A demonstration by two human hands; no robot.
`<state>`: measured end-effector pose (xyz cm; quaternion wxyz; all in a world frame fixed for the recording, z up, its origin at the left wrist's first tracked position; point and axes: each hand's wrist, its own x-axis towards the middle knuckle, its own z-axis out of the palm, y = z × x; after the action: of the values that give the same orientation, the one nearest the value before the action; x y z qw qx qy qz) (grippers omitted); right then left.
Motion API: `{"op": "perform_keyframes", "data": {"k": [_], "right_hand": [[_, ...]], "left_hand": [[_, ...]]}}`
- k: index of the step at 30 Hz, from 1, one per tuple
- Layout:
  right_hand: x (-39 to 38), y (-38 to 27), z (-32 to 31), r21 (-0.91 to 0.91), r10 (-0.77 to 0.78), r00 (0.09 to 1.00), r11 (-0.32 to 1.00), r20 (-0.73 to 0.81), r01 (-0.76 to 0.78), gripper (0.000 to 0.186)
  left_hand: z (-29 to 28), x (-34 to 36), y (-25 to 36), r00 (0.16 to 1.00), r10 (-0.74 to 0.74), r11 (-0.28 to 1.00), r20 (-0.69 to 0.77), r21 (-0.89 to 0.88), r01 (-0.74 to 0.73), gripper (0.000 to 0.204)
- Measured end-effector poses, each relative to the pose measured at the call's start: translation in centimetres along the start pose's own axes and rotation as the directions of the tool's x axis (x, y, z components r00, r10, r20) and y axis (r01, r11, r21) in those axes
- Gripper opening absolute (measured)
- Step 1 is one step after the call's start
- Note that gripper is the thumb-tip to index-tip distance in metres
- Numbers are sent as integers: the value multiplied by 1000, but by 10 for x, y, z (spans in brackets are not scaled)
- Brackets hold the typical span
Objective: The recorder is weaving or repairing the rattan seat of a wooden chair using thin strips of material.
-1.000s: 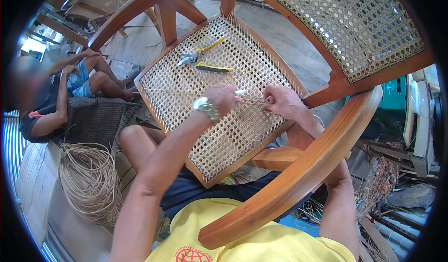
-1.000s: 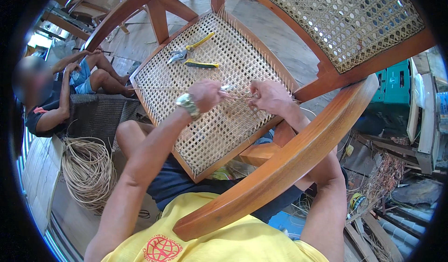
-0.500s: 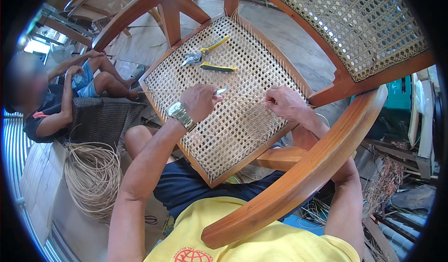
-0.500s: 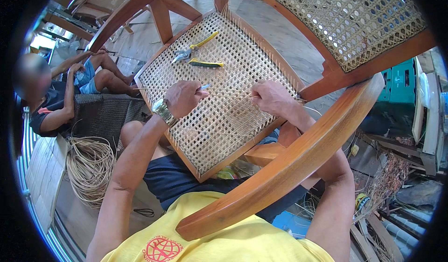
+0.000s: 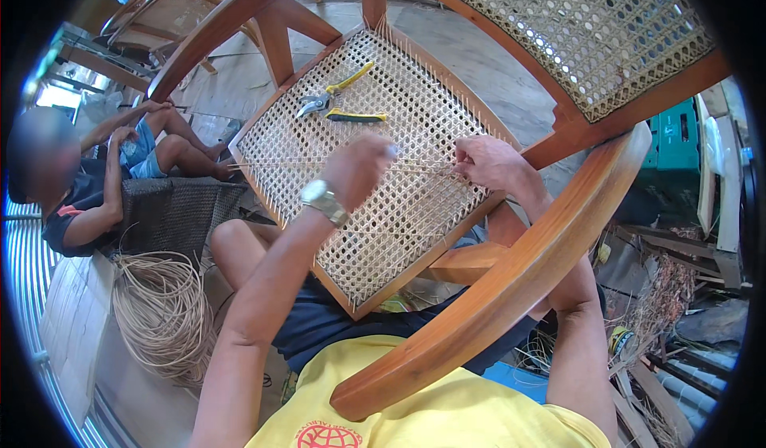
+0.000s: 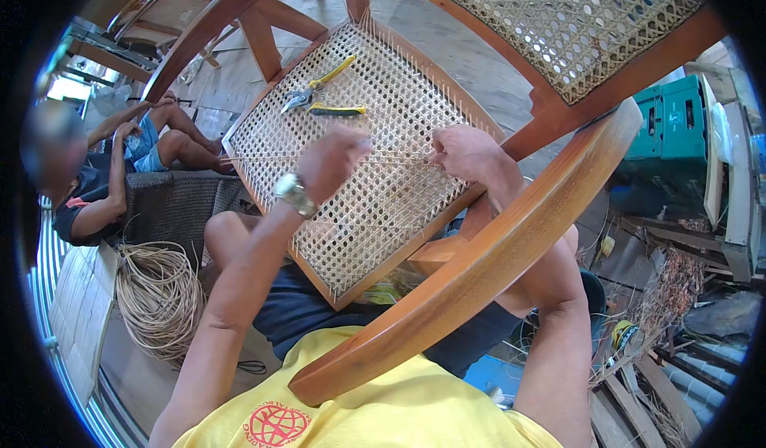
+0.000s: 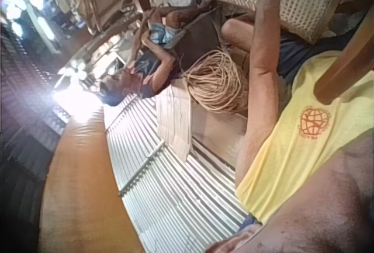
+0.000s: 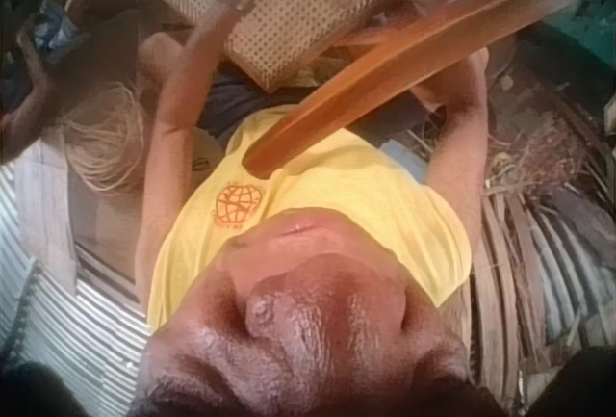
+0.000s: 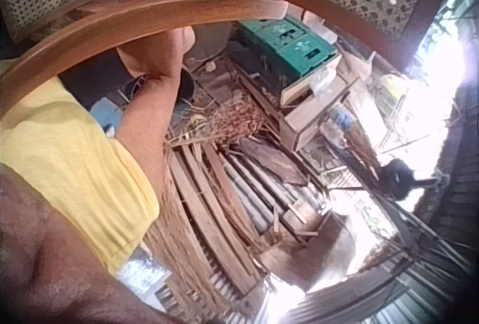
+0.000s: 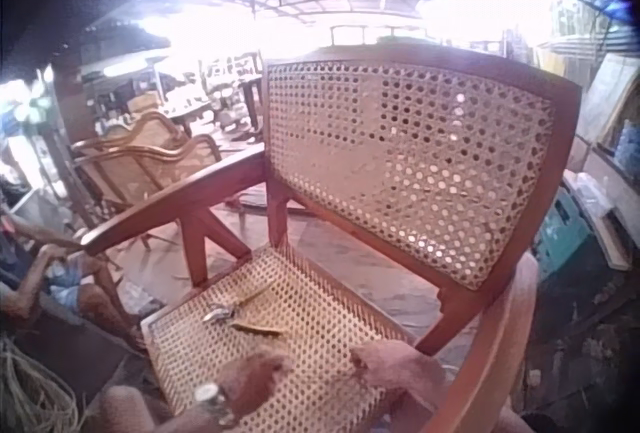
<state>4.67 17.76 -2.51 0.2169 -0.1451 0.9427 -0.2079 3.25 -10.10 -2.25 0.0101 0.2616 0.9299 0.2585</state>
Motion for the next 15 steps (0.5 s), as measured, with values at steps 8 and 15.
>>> {"op": "perform_keyframes", "data": {"k": [8, 15], "right_hand": [[-6, 0, -8, 30, -14, 1000, 999, -12, 15, 28], [-5, -7, -4, -28, -42, 997, 999, -64, 40, 23]], "left_hand": [[56, -14, 31, 990, 134, 991, -32, -24, -135, 29], [63, 18, 29, 966, 239, 961, 99, 121, -250, 19]]}}
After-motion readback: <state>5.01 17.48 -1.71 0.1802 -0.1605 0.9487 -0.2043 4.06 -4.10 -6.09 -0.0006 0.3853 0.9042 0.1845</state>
